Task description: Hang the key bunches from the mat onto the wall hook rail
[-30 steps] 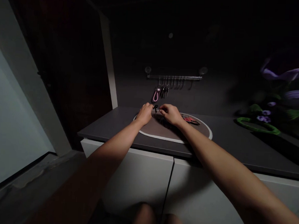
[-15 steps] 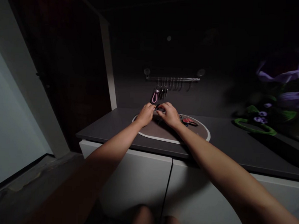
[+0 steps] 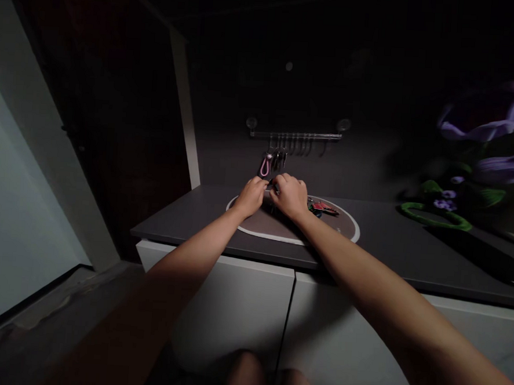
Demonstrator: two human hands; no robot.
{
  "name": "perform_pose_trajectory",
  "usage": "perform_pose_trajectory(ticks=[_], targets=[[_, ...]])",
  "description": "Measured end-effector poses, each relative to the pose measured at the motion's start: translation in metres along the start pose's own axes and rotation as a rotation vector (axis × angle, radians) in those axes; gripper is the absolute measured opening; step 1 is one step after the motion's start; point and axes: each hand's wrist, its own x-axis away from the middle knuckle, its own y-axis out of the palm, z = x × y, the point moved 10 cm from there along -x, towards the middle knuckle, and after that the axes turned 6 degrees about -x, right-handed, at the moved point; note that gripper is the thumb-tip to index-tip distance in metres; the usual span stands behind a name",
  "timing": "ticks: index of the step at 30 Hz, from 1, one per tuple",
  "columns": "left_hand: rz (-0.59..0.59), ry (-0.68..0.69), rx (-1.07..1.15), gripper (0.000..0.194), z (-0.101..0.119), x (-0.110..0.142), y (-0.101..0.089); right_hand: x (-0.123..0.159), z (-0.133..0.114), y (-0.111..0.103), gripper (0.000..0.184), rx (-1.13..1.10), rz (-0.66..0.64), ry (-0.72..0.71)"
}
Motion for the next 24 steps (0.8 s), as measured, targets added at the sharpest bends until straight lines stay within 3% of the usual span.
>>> perform_pose_trajectory(ticks=[7, 15, 24], targets=[[0.0, -0.053, -0.03, 0.028, -0.008, 0.002, 0.0, -0.003, -0.002, -0.004, 0.02, -0.077, 0.041, -0.049], [-0.035, -0.103, -0.069, 0.027, -0.016, 0.003, 0.003, -0.006, 0.023, -0.007, 0.02, -0.451, 0.169, -0.008], [-0.118, -0.045, -0.045, 0.025, -0.008, 0.003, 0.009, -0.006, 0.036, 0.008, 0.022, -0.659, 0.086, 0.146]])
